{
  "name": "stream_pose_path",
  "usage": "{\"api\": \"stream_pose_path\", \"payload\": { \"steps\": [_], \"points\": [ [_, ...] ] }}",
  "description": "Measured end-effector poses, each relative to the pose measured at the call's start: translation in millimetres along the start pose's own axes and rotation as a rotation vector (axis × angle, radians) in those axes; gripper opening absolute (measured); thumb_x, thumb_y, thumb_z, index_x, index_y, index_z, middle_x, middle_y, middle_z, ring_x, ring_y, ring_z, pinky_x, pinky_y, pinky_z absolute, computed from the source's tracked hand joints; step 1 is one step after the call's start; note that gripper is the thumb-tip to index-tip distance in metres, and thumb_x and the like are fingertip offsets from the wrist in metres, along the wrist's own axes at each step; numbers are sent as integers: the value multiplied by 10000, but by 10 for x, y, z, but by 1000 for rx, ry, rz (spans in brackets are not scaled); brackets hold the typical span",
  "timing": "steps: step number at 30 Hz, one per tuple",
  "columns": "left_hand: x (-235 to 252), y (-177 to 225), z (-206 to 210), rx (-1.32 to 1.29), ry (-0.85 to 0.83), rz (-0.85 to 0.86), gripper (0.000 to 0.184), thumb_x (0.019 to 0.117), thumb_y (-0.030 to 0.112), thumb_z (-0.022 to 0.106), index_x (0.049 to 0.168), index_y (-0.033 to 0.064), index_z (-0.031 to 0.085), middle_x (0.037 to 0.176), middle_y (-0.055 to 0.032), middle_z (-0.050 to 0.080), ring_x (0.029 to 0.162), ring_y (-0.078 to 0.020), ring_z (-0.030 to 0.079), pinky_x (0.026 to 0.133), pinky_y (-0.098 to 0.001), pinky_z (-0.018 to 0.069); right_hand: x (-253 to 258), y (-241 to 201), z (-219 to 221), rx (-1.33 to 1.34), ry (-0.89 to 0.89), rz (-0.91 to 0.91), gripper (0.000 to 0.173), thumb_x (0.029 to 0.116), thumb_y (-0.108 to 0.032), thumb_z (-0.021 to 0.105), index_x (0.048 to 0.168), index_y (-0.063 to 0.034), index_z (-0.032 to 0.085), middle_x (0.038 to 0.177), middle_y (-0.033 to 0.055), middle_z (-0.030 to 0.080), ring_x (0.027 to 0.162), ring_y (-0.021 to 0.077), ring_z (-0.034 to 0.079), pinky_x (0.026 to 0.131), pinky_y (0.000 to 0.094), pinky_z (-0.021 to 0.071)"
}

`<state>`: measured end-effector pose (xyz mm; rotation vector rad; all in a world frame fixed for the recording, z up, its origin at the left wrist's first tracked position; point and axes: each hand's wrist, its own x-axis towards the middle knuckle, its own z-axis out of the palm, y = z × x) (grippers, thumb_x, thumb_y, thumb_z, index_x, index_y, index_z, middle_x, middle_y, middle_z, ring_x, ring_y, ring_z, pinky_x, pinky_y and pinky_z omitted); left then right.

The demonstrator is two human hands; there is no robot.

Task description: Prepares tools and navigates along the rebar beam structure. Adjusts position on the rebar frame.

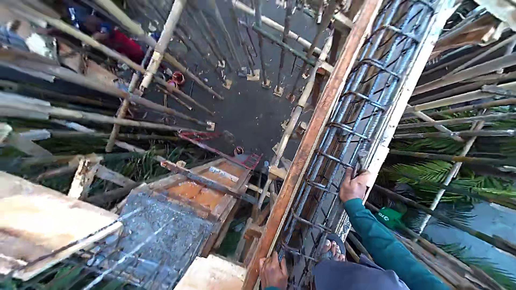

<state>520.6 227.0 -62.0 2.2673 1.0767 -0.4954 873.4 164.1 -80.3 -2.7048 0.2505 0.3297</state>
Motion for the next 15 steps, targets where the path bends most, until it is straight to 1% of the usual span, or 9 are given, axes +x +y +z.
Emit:
{"api": "stream_pose_path", "payload": {
  "steps": [1, 4, 6, 8, 10, 11, 12, 13, 15],
  "points": [
    [26, 22, -24, 27, -5, 13, 388, 924, 214, 542, 980, -112, 744, 813, -251, 740, 824, -444, 736, 902, -600, 520, 19, 6, 11, 25, 14, -11, 570, 1052, -341, 565, 1376, 118, 464, 1282, 305, 601, 1170, 410, 638, 1008, 510, 513],
    [57, 72, -116, 65, -129, -24, 424, 976, 221, 505, 1105, -125, 715, 963, -280, 745, 971, -454, 722, 975, -583, 496, 16, 3, 5, 70, 39, -35, 569, 1032, -347, 603, 1344, 116, 496, 1246, 304, 623, 1112, 419, 664, 964, 533, 531],
    [118, -22, -90, 94, -164, 38, 455, 982, 248, 491, 1121, -132, 700, 1014, -292, 733, 1017, -457, 711, 973, -591, 501, 37, 10, 17, 101, 42, -46, 573, 1015, -358, 628, 1326, 112, 521, 1259, 306, 617, 1116, 416, 664, 965, 540, 535],
    [230, -86, -274, 182, -418, 96, 547, 1047, 358, 454, 1226, -115, 666, 1202, -296, 689, 1191, -453, 640, 1066, -598, 448, 38, 44, 10, 108, -7, -17, 574, 1015, -364, 627, 1335, 102, 525, 1308, 309, 587, 1172, 423, 637, 1006, 545, 514],
    [491, 17, -618, 349, -755, 110, 636, 1056, 504, 452, 1319, -43, 645, 1351, -279, 621, 1301, -451, 565, 1088, -641, 404, 38, 53, 4, 111, -49, 4, 565, 1018, -375, 624, 1331, 85, 529, 1319, 299, 575, 1191, 422, 622, 1026, 542, 502],
    [676, 104, -789, 433, -890, 106, 636, 1034, 546, 495, 1320, 1, 654, 1347, -266, 630, 1286, -452, 580, 1070, -665, 416, 32, 55, 2, 112, -60, 8, 575, 1021, -390, 620, 1338, 80, 528, 1324, 294, 575, 1198, 422, 619, 1040, 541, 496],
    [883, 171, -921, 459, -954, 98, 601, 1003, 543, 569, 1279, 22, 683, 1290, -264, 665, 1231, -463, 617, 1028, -695, 443, 26, 64, 4, 113, -58, 2, 580, 1020, -402, 619, 1334, 77, 530, 1313, 288, 584, 1186, 421, 627, 1034, 543, 500],
    [1124, 242, -1020, 424, -955, 88, 537, 994, 484, 621, 1238, 12, 700, 1227, -273, 688, 1177, -474, 644, 995, -712, 463, 24, 75, 6, 111, -47, -8, 580, 1018, -408, 621, 1327, 74, 534, 1301, 284, 594, 1172, 419, 635, 1023, 543, 505],
    [1641, 464, -1163, 201, -780, 104, 437, 1036, 372, 582, 1224, -7, 688, 1154, -254, 703, 1113, -420, 675, 997, -644, 496, 20, 93, 17, 115, -22, -31, 579, 1011, -396, 632, 1319, 86, 546, 1302, 288, 600, 1164, 425, 639, 1011, 540, 510]
  ]
}}
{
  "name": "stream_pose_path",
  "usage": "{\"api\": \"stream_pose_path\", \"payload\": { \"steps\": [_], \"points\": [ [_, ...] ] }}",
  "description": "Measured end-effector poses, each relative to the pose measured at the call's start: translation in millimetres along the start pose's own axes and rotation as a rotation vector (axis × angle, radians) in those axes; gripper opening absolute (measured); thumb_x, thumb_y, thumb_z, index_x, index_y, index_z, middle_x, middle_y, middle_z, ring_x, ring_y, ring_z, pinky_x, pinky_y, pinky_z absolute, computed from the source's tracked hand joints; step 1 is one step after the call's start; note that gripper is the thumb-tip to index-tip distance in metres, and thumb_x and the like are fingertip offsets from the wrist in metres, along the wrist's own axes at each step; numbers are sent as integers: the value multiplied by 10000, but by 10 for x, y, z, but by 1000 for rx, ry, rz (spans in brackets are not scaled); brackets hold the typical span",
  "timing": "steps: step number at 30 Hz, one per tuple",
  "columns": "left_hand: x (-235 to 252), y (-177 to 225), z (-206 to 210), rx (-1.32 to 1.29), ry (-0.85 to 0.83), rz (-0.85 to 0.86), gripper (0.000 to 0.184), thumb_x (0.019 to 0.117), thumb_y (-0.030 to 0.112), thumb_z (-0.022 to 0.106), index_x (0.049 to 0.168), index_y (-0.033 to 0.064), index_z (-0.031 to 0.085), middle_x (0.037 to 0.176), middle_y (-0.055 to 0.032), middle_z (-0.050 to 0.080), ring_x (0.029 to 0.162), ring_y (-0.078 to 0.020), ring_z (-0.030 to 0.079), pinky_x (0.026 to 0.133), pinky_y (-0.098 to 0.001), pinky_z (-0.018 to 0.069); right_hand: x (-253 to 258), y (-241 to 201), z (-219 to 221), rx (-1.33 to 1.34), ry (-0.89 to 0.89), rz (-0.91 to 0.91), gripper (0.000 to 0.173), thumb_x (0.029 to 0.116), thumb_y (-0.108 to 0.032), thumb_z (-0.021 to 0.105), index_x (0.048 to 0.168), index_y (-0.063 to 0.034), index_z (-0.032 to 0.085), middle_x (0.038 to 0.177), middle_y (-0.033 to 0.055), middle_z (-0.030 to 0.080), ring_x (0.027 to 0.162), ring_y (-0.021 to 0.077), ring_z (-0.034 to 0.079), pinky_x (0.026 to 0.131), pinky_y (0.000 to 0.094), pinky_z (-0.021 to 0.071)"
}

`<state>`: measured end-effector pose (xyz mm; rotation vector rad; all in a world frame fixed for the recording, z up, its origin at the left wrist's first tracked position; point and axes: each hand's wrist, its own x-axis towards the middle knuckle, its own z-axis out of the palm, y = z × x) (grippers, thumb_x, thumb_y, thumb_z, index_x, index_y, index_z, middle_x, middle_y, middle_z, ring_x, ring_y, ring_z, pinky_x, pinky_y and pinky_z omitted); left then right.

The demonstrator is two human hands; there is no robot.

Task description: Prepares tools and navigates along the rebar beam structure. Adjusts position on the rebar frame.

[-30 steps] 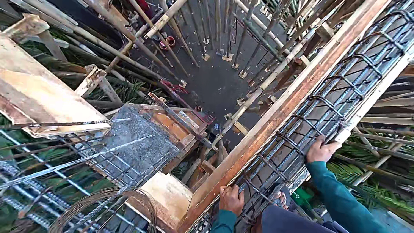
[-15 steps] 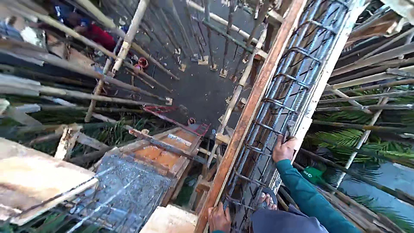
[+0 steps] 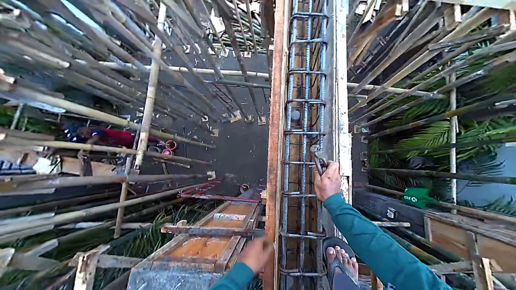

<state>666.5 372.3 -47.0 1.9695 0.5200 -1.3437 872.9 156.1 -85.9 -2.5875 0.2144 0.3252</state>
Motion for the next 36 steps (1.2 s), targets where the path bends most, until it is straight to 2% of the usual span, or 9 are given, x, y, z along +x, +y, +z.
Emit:
{"api": "stream_pose_path", "payload": {
  "steps": [5, 9, 12, 14, 19, 22, 27, 29, 36],
  "points": [
    [640, 901, -760, -512, 584, 128, 418, 1093, 285, 476, 1347, -27, 590, 1289, -250, 638, 1225, -356, 612, 1070, -528, 461, -63, -5, 3, 23, 25, -26, 561, 997, -378, 651, 1292, 91, 563, 1283, 285, 613, 1149, 423, 646, 998, 537, 514],
    [1108, 1228, -859, -482, 835, -34, 488, 1039, 384, 569, 1389, 44, 586, 1451, -258, 520, 1357, -422, 489, 1106, -592, 390, -92, 51, 11, 38, 67, -45, 557, 989, -389, 656, 1268, 89, 590, 1241, 268, 637, 1113, 406, 661, 964, 526, 534],
    [1318, 1144, -793, -535, 733, -89, 595, 1065, 465, 490, 1463, 23, 509, 1407, -290, 562, 1304, -439, 560, 1080, -616, 443, -86, 48, -39, 47, 40, -24, 559, 983, -368, 659, 1284, 95, 572, 1257, 285, 622, 1151, 408, 643, 1000, 525, 526],
    [1323, 1083, -662, -526, 629, -138, 651, 1080, 550, 383, 1427, 25, 551, 1292, -272, 650, 1235, -425, 621, 1050, -616, 468, -109, 60, -49, 47, 4, -2, 573, 1000, -359, 642, 1327, 99, 529, 1279, 292, 614, 1177, 414, 632, 1018, 539, 513],
    [1316, 1100, -596, -462, 618, -244, 732, 1009, 713, 352, 1357, 132, 629, 1180, -199, 716, 1124, -397, 682, 936, -640, 521, -141, 98, -20, 88, 38, -47, 574, 1016, -312, 622, 1354, 117, 447, 1175, 280, 617, 1061, 369, 652, 949, 513, 532],
    [1307, 1109, -594, -474, 589, -244, 756, 994, 736, 354, 1380, 139, 611, 1178, -193, 719, 1099, -392, 692, 902, -647, 527, -7, 90, -151, 128, 26, -100, 563, 1021, -262, 595, 1362, 143, 405, 1193, 287, 594, 1091, 318, 631, 984, 449, 521],
    [1316, 1084, -604, -473, 559, -231, 771, 987, 743, 361, 1376, 125, 609, 1178, -188, 719, 1082, -386, 700, 892, -636, 538, 825, -403, -272, 143, 116, -78, 686, 1051, -327, 532, 1501, 117, 265, 1441, 278, 490, 1327, 250, 543, 1132, 347, 433],
    [1306, 1085, -639, -459, 530, -233, 764, 988, 739, 362, 1385, 135, 609, 1207, -171, 717, 1099, -366, 699, 907, -619, 536, 1086, -511, -244, 130, 121, -50, 711, 1054, -386, 528, 1512, 89, 264, 1481, 254, 473, 1369, 240, 514, 1157, 346, 407],
    [1284, 1110, -731, -471, 464, -258, 730, 996, 712, 386, 1395, 144, 613, 1254, -147, 706, 1164, -329, 681, 971, -572, 525, 1197, -612, -139, 25, 157, 24, 627, 1046, -301, 558, 1482, 100, 354, 1438, 266, 526, 1339, 294, 550, 1138, 372, 427]
  ]
}}
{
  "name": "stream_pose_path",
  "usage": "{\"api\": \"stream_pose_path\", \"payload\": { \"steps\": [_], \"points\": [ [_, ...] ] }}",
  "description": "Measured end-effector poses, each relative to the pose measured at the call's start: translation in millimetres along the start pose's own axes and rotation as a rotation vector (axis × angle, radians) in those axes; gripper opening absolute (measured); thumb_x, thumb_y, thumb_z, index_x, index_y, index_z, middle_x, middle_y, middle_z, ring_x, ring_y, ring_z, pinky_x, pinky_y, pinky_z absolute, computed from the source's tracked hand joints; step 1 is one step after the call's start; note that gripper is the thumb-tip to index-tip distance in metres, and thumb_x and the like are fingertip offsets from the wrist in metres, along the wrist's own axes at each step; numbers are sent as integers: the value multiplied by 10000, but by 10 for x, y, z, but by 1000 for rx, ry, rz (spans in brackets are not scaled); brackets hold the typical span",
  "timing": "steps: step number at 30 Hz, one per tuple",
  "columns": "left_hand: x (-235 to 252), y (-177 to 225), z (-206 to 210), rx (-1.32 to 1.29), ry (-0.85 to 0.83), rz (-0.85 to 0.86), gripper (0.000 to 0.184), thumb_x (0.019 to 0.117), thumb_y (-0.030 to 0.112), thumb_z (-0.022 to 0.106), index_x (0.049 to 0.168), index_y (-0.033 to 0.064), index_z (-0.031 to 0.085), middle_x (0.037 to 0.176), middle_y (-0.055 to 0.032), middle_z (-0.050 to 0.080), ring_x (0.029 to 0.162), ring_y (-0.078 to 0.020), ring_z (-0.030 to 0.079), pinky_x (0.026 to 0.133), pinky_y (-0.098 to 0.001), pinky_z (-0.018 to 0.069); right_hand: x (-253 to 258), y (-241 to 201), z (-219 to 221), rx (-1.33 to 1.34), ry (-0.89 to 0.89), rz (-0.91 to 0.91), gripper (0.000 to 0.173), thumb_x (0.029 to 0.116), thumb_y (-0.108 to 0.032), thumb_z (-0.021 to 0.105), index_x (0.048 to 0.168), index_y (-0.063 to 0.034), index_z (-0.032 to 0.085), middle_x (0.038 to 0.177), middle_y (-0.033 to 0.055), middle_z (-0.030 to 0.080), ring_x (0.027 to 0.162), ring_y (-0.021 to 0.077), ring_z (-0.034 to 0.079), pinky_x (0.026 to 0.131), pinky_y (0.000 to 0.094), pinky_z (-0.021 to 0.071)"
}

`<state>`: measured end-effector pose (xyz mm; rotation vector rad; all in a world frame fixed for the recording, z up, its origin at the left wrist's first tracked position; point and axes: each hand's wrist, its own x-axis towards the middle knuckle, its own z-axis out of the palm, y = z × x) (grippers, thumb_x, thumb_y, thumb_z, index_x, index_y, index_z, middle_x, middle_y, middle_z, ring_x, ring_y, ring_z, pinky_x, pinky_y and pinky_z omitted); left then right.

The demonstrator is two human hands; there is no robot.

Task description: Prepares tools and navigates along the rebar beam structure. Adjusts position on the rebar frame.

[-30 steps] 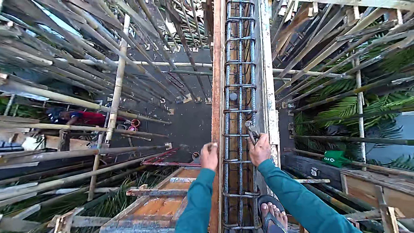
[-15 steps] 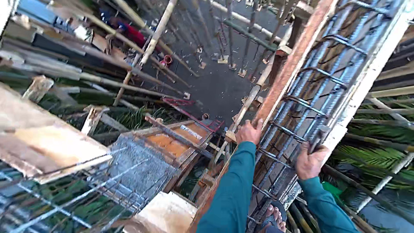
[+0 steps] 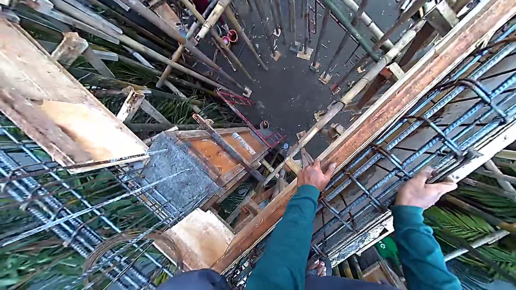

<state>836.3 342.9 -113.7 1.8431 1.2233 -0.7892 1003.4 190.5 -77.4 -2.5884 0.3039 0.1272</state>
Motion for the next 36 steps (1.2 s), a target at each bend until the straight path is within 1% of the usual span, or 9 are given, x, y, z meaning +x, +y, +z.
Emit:
{"api": "stream_pose_path", "payload": {
  "steps": [4, 8, 14, 17, 20, 23, 26, 34, 36],
  "points": [
    [12, 55, -26, 19, -2, -36, 711, 1010, 686, 379, 1443, 162, 590, 1285, -146, 699, 1195, -334, 669, 1003, -573, 508, 14, -70, -58, -25, -53, 33, 658, 1014, -284, 620, 1489, 86, 355, 1415, 280, 549, 1313, 338, 574, 1114, 434, 449],
    [12, 79, 9, 46, 44, -57, 696, 1013, 676, 370, 1419, 164, 609, 1239, -157, 718, 1162, -347, 686, 984, -584, 513, 34, -86, -77, -11, -103, 36, 645, 1001, -224, 628, 1481, 107, 353, 1416, 301, 528, 1323, 356, 553, 1121, 431, 437],
    [13, 94, 30, 118, 127, -32, 652, 1044, 603, 371, 1429, 128, 596, 1276, -186, 697, 1216, -380, 652, 1034, -598, 476, 74, -32, -33, 61, -129, 37, 565, 989, -216, 620, 1423, 83, 416, 1294, 275, 601, 1200, 353, 626, 1049, 465, 492],
    [93, -17, 165, 137, 259, 32, 675, 1036, 580, 358, 1443, 96, 592, 1368, -182, 655, 1285, -375, 616, 1071, -587, 455, 95, 9, -6, 69, -155, 41, 558, 984, -236, 634, 1401, 82, 444, 1261, 280, 616, 1180, 371, 634, 1044, 491, 494],
    [90, 4, 157, 129, 257, 24, 639, 1062, 539, 353, 1473, 95, 557, 1427, -168, 618, 1350, -349, 571, 1142, -560, 401, 110, 18, -13, 67, -188, 44, 539, 989, -255, 641, 1378, 78, 473, 1239, 283, 623, 1173, 399, 633, 1027, 515, 500],
    [74, 29, 161, 188, 276, 19, 652, 1069, 525, 336, 1514, 81, 508, 1295, -214, 688, 1188, -414, 666, 997, -618, 490, 121, 33, 2, 83, -195, 51, 511, 992, -262, 637, 1363, 63, 503, 1200, 262, 644, 1142, 388, 642, 1021, 510, 503],
    [56, 72, 130, 223, 267, -2, 632, 1073, 524, 333, 1422, 63, 587, 1181, -230, 722, 1124, -417, 690, 963, -617, 506, 125, 21, 14, 72, -209, 66, 502, 987, -260, 639, 1355, 63, 526, 1182, 256, 662, 1135, 396, 650, 1012, 516, 507],
    [61, 47, 185, 219, 278, 46, 616, 1083, 496, 327, 1399, 41, 596, 1212, -226, 713, 1143, -402, 686, 978, -606, 499, 172, 63, -73, 76, -325, 73, 526, 1017, -284, 622, 1416, 16, 457, 1177, 217, 688, 1091, 348, 694, 964, 506, 543],
    [87, 13, 209, 192, 304, 82, 612, 1083, 495, 330, 1410, 48, 589, 1271, -217, 693, 1181, -399, 670, 996, -607, 488, 182, 64, -89, 59, -341, 72, 523, 1020, -274, 605, 1429, 10, 446, 1173, 213, 691, 1085, 348, 697, 955, 505, 545]
  ]
}}
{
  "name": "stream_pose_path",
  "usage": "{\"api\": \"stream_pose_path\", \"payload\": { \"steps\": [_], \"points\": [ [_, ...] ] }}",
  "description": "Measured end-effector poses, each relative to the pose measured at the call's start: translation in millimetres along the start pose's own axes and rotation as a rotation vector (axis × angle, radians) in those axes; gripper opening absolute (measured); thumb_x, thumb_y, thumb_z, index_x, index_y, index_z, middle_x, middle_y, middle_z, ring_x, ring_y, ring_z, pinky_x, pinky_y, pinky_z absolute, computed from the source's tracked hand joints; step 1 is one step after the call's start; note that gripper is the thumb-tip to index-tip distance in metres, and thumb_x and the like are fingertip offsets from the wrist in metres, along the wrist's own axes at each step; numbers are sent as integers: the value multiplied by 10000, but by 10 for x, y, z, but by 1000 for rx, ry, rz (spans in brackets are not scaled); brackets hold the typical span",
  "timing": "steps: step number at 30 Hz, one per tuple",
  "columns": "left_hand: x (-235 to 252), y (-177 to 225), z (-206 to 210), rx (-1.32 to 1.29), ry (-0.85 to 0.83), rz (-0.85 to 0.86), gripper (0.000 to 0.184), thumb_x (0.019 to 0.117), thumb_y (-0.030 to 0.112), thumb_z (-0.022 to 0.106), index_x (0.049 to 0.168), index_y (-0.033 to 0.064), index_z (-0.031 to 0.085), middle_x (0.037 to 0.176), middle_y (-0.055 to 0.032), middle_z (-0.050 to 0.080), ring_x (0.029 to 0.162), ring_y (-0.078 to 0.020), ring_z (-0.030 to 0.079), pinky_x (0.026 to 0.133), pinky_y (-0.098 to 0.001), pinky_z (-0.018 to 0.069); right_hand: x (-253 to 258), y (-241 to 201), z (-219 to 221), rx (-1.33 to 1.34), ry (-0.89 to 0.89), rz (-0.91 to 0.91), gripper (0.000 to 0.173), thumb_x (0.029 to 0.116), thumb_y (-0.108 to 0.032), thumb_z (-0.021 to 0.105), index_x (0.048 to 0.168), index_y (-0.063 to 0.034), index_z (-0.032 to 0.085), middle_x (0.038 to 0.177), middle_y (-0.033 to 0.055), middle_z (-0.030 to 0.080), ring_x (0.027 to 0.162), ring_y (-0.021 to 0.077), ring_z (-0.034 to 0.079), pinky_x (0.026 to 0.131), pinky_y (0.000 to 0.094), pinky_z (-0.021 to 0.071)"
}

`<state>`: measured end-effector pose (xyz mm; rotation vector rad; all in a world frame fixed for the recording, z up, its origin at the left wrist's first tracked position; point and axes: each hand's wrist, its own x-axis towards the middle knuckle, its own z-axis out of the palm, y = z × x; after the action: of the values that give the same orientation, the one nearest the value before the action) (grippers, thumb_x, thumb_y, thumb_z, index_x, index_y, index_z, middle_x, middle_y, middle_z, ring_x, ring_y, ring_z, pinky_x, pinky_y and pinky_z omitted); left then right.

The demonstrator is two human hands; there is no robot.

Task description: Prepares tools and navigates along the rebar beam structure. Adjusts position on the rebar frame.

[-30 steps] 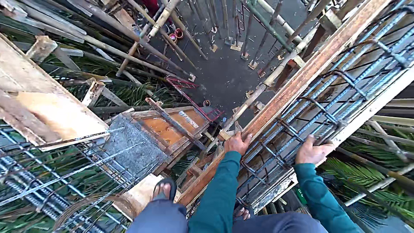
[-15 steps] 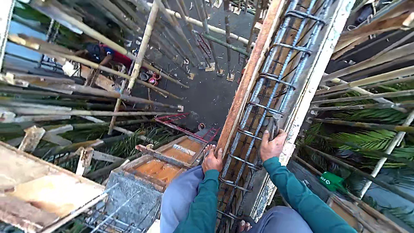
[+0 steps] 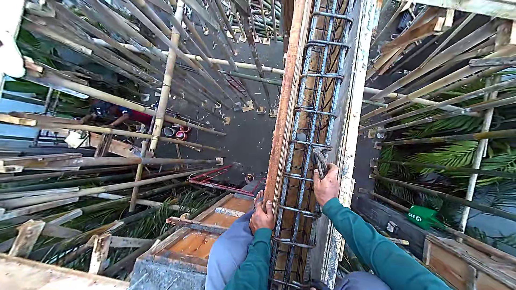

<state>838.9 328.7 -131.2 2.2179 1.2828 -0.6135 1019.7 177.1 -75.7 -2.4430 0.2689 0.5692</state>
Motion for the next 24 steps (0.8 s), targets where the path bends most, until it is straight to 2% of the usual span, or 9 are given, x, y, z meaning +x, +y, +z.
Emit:
{"api": "stream_pose_path", "payload": {
  "steps": [2, 4, 6, 10, 11, 14, 19, 21, 24],
  "points": [
    [27, -28, 28, -132, 81, 61, 578, 1062, 448, 397, 1448, 53, 566, 1420, -198, 609, 1325, -392, 567, 1113, -578, 406, -13, -3, -5, -2, -8, 6, 527, 1015, -249, 598, 1443, 11, 433, 1205, 217, 682, 1111, 346, 689, 973, 499, 539],
    [71, 111, -107, -321, 177, 170, 533, 1030, 343, 526, 1421, -19, 556, 1386, -276, 578, 1311, -451, 526, 1117, -595, 390, -10, -4, -1, 15, -8, 5, 530, 1015, -222, 582, 1458, 20, 421, 1230, 232, 671, 1139, 353, 677, 996, 503, 529],
    [73, 386, -343, -392, 190, 285, 482, 1020, 284, 545, 1376, -38, 587, 1294, -272, 620, 1226, -429, 574, 1072, -571, 437, -6, 24, 27, 47, 27, -2, 511, 1014, -213, 577, 1444, 23, 435, 1199, 238, 675, 1124, 369, 677, 988, 520, 528],
    [69, 846, -578, -384, -280, 273, 530, 1048, 346, 553, 1450, 1, 526, 1201, -190, 690, 1085, -300, 682, 998, -510, 523, -6, 102, 41, 202, 27, -4, 513, 1032, -285, 607, 1427, -9, 428, 1183, 224, 645, 1087, 350, 657, 965, 540, 521],
    [97, 932, -582, -441, -391, 218, 501, 1053, 331, 565, 1421, -9, 539, 1146, -181, 702, 1025, -274, 699, 965, -473, 547, 4, 129, 15, 260, 7, -1, 503, 1043, -284, 589, 1435, -21, 416, 1186, 209, 635, 1064, 324, 652, 944, 525, 526],
    [173, 1107, -611, -690, -565, 77, 332, 1084, 275, 541, 1111, -36, 653, 738, -52, 652, 605, -116, 645, 626, -265, 577, 59, 243, -109, 420, 24, 38, 418, 1076, -259, 528, 1416, -32, 438, 1073, 153, 628, 829, 233, 646, 760, 443, 557],
    [230, 1065, -583, -684, -661, 80, 304, 1069, 318, 570, 1010, 20, 584, 588, 3, 440, 438, -87, 447, 462, -220, 456, 225, 527, -368, 355, 81, 226, 456, 1090, -384, 500, 1404, -65, 408, 971, 158, 614, 664, 258, 617, 645, 470, 553],
    [197, 1077, -561, -632, -591, 121, 312, 1040, 330, 624, 1071, 20, 610, 646, -14, 462, 480, -106, 426, 504, -264, 434, 327, 594, -447, 252, 73, 259, 517, 1079, -425, 511, 1425, -59, 399, 1032, 198, 617, 725, 301, 630, 672, 503, 545],
    [104, 1097, -557, -568, -514, 144, 334, 1016, 349, 661, 1066, 21, 615, 724, -42, 506, 540, -124, 451, 546, -292, 437, 425, 611, -476, 53, 96, 252, 622, 1020, -412, 613, 1450, -9, 414, 1311, 310, 567, 1113, 477, 622, 899, 669, 494]
  ]
}}
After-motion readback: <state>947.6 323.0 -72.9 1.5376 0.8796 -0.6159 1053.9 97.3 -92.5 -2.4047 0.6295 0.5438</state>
